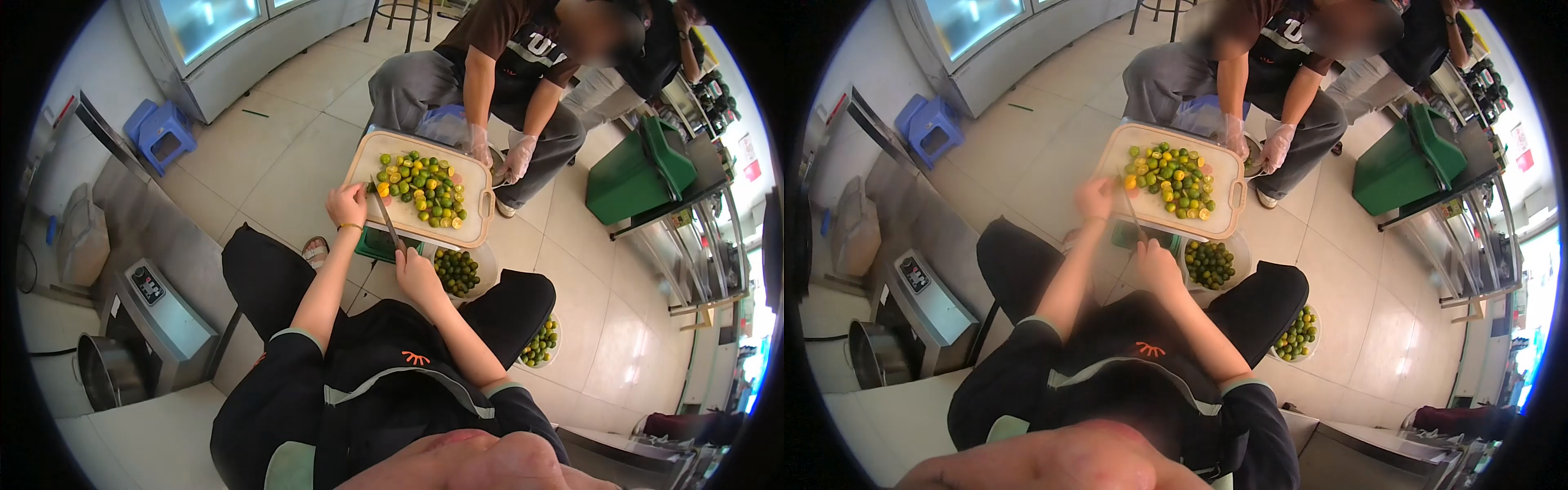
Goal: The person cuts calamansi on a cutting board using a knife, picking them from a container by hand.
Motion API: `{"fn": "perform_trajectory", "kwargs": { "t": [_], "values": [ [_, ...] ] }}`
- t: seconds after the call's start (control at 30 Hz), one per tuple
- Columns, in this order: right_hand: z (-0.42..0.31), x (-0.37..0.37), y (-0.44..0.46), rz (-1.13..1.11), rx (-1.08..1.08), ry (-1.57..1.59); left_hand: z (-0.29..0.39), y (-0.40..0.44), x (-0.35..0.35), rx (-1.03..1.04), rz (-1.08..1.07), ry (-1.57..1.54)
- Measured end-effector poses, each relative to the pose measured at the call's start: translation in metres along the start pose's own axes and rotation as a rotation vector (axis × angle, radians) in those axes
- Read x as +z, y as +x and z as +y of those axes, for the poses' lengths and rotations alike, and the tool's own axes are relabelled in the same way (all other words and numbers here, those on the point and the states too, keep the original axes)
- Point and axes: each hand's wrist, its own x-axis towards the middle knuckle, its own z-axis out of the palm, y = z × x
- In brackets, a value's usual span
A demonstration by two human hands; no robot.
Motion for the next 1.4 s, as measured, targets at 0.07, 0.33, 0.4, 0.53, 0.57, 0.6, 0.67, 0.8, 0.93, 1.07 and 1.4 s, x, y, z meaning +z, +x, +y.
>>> {"fn": "perform_trajectory", "kwargs": {
  "t": [0.07,0.33,0.4,0.53,0.57,0.6,0.67,0.8,0.93,1.07,1.4],
  "values": [
    [0.002,-0.001,-0.009,0.028,-0.008,0.020,-0.002,0.003,0.006,0.023,0.037,-0.006],
    [0.022,-0.040,-0.038,0.158,-0.066,0.211,-0.008,-0.024,0.004,-0.152,0.329,-0.291],
    [0.028,-0.052,-0.035,0.132,-0.054,0.257,0.031,-0.061,-0.018,-0.211,0.413,-0.291],
    [0.051,-0.055,-0.028,0.242,-0.144,0.307,0.056,-0.152,0.000,0.009,-0.236,-0.325],
    [0.058,-0.053,-0.025,0.299,-0.173,0.311,0.068,-0.157,0.003,0.198,-0.390,-0.220],
    [0.066,-0.051,-0.023,0.313,-0.187,0.330,0.069,-0.163,0.020,0.359,-0.535,-0.173],
    [0.068,-0.051,-0.028,0.340,-0.234,0.378,0.093,-0.164,0.040,0.640,-0.561,-0.078],
    [0.077,-0.035,-0.031,0.421,-0.306,0.414,0.085,-0.193,0.110,0.806,-0.865,0.237],
    [0.086,-0.030,-0.037,0.377,-0.272,0.310,0.083,-0.198,0.130,0.777,-1.179,0.434],
    [0.090,-0.025,-0.038,0.370,-0.283,0.309,0.072,-0.203,0.142,0.749,-1.281,0.497],
    [0.084,-0.024,-0.041,0.359,-0.197,0.364,0.063,-0.200,0.130,0.751,-1.361,0.497]
  ]
}}
